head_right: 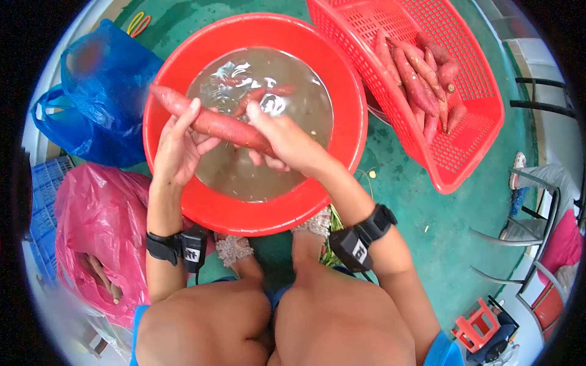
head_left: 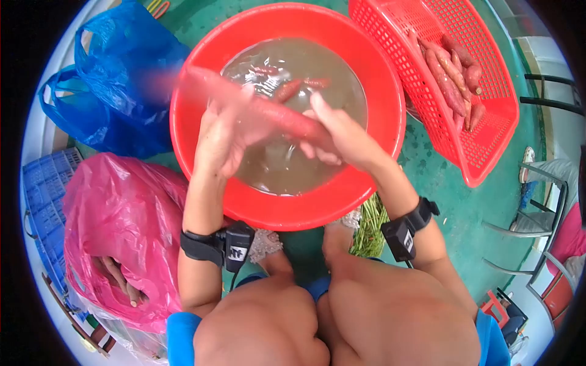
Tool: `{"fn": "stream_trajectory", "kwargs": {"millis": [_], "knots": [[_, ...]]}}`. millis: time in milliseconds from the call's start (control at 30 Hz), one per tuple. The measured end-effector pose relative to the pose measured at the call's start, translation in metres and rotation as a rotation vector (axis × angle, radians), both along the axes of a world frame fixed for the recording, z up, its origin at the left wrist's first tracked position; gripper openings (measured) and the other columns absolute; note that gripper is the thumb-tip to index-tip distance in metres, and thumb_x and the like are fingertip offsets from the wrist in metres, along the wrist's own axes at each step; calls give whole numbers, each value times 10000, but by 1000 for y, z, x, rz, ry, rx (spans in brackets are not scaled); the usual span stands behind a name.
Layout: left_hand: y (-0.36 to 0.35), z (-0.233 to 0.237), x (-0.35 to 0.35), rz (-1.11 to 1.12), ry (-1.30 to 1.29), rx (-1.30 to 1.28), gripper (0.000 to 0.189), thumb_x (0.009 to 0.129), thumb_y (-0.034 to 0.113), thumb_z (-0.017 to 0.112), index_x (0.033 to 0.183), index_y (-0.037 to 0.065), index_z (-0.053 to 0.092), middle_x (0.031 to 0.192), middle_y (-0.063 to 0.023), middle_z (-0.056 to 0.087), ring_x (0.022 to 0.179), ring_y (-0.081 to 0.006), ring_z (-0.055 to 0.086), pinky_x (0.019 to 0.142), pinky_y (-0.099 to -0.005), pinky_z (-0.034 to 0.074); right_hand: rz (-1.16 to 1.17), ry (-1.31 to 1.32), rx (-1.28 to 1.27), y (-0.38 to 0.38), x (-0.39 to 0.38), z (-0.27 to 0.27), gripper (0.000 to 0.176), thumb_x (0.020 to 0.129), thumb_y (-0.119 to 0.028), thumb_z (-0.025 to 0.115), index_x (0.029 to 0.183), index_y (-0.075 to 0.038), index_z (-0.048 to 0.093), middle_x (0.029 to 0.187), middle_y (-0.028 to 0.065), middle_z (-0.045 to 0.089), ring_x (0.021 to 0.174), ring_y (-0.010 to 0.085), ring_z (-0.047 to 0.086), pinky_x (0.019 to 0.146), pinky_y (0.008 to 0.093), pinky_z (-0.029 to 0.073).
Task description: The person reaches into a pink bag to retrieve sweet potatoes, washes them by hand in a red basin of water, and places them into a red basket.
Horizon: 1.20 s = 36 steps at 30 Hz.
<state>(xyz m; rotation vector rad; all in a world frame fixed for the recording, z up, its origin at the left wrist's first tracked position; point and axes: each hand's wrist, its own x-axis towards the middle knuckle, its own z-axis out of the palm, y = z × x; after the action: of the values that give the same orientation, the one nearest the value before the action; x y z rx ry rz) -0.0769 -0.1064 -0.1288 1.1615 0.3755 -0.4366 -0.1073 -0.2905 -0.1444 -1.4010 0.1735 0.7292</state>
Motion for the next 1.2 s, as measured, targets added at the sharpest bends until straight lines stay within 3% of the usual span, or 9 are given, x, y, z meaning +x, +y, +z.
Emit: {"fn": "stream_trajectory", "kwargs": {"millis": [67, 200, 500, 700, 900, 1033, 1100, 1133, 1200], "knots": [[3, -4, 0, 41, 28, 38, 326, 793, 296, 585, 981, 50, 483, 861, -67, 590, 649, -127, 604, 527, -222, 521, -4, -715, -269, 11, -7, -9, 422, 825, -335, 530, 1095, -26, 430, 868, 61, 571, 678, 167, 565, 623, 291, 451], [6, 2, 0, 55, 83, 130, 418, 757, 314, 620, 1030, 33, 475, 838, -58, 583, 637, -135, 588, 454, -210, 476, -62, -853, -546, 19, -6, 3, 434, 762, -366, 598, 1023, -44, 471, 828, 216, 573, 791, 352, 574, 665, 400, 451], [9, 16, 4, 73, 43, 148, 347, 814, 303, 532, 939, -15, 475, 804, -127, 595, 619, -211, 623, 475, -239, 514, -98, -390, -165, 19, 1, -8, 511, 864, -475, 364, 856, 13, 516, 523, 116, 479, 448, 203, 485, 457, 348, 412], [5, 15, 2, 117, 28, 143, 333, 814, 303, 533, 934, -1, 476, 790, -125, 598, 610, -198, 620, 482, -236, 517, 88, 550, 403, 0, 12, 13, 574, 833, -595, 280, 788, -62, 488, 455, -33, 293, 334, 39, 259, 301, 207, 187], [22, 3, 9, 302, 40, 112, 337, 804, 338, 547, 965, 46, 493, 843, -85, 587, 648, -184, 607, 511, -224, 510, 132, 380, 391, -12, 11, 13, 455, 873, -481, 352, 812, -61, 517, 485, -36, 338, 374, 38, 289, 345, 198, 223], [17, 10, 7, 278, 44, 59, 385, 803, 337, 552, 1006, 21, 471, 886, -110, 580, 679, -231, 613, 517, -221, 511, -90, -355, -170, -3, -4, -3, 420, 886, -389, 376, 679, -54, 521, 495, 0, 422, 458, 100, 426, 468, 242, 358], [16, 8, 6, 272, 57, 35, 404, 803, 338, 553, 1024, 13, 457, 895, -111, 578, 698, -244, 613, 532, -231, 513, -243, -573, -324, 0, -4, -8, 412, 905, -362, 361, 586, -107, 410, 455, -50, 276, 385, 42, 244, 359, 211, 217], [14, 8, 6, 287, 54, 29, 375, 806, 323, 549, 1002, 15, 466, 892, -114, 578, 701, -241, 615, 557, -250, 512, -243, -573, -326, -1, -3, -4, 412, 905, -362, 361, 586, -107, 410, 455, -50, 276, 385, 42, 244, 359, 211, 217], [12, 6, 4, 301, 53, 20, 346, 809, 308, 545, 980, 16, 475, 889, -118, 578, 705, -239, 617, 583, -269, 511, -301, 312, 89, -6, 1, 8, 428, 903, -363, 364, 547, -131, 318, 440, -58, 240, 353, 49, 215, 342, 228, 194]]}}
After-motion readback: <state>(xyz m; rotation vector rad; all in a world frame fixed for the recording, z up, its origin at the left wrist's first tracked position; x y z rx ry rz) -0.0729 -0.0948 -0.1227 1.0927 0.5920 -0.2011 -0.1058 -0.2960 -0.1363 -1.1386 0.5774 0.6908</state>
